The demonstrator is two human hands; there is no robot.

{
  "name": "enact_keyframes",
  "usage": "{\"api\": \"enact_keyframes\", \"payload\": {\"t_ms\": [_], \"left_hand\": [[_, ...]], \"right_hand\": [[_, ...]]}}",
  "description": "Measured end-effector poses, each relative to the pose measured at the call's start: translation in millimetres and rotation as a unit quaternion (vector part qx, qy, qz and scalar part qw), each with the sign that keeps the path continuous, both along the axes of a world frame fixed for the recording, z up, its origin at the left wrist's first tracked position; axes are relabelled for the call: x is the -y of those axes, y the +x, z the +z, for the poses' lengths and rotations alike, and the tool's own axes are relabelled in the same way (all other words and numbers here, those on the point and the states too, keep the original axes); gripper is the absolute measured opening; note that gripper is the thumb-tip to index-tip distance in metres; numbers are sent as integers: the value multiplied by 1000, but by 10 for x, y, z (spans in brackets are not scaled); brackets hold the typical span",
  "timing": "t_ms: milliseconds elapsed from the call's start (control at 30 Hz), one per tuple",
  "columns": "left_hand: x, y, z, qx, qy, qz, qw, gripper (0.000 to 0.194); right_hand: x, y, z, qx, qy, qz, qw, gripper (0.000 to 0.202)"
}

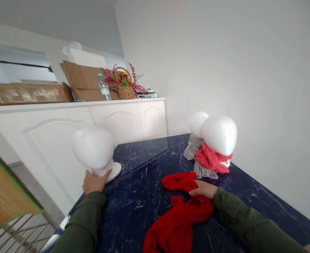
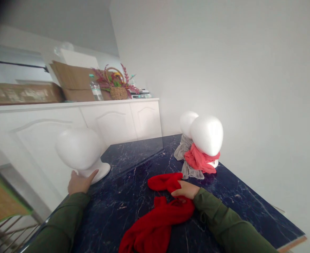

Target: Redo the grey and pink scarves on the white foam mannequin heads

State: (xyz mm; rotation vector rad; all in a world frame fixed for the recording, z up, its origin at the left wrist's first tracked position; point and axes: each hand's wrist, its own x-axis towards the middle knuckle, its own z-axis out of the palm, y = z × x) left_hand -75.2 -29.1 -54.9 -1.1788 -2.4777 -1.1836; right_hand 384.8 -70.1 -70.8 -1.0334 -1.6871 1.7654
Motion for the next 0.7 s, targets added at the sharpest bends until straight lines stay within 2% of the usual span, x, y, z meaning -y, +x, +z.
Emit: {"api": "enact_keyframes", "payload": {"t_ms": [67, 133, 267, 367, 433, 500, 567, 667, 700], "left_hand": [[-24, -21, 5, 11, -5, -12, 1000, 96], [-22, -6, 23, 19, -3, -27, 999, 88], [20, 88, 95, 15, 14, -18, 1000, 90], [25, 110, 126, 35, 5, -13, 999, 91], [4, 78, 118, 46, -6, -10, 999, 89], [-23, 29, 96, 42, -9, -10, 999, 86], [-38, -10, 81, 40, -9, -19, 999, 82], [-24, 6, 102, 48, 2, -41, 998, 77], [-15, 40, 121, 53, 5, -52, 997, 76]], "right_hand": [[-29, 31, -11, 7, 7, 25, 1000, 27], [-86, 81, -27, -9, -27, 39, 999, 29], [-215, 161, -59, -50, -107, 47, 992, 36], [-214, 153, -39, -53, -107, 46, 992, 36], [-117, 151, 1, -52, -100, 46, 993, 34], [86, 217, 48, -83, -84, 40, 992, 32], [411, 397, 89, -156, -62, 5, 986, 32], [1095, 842, 140, -254, -52, -84, 962, 43], [1351, 996, 159, -225, -73, -91, 967, 50]]}}
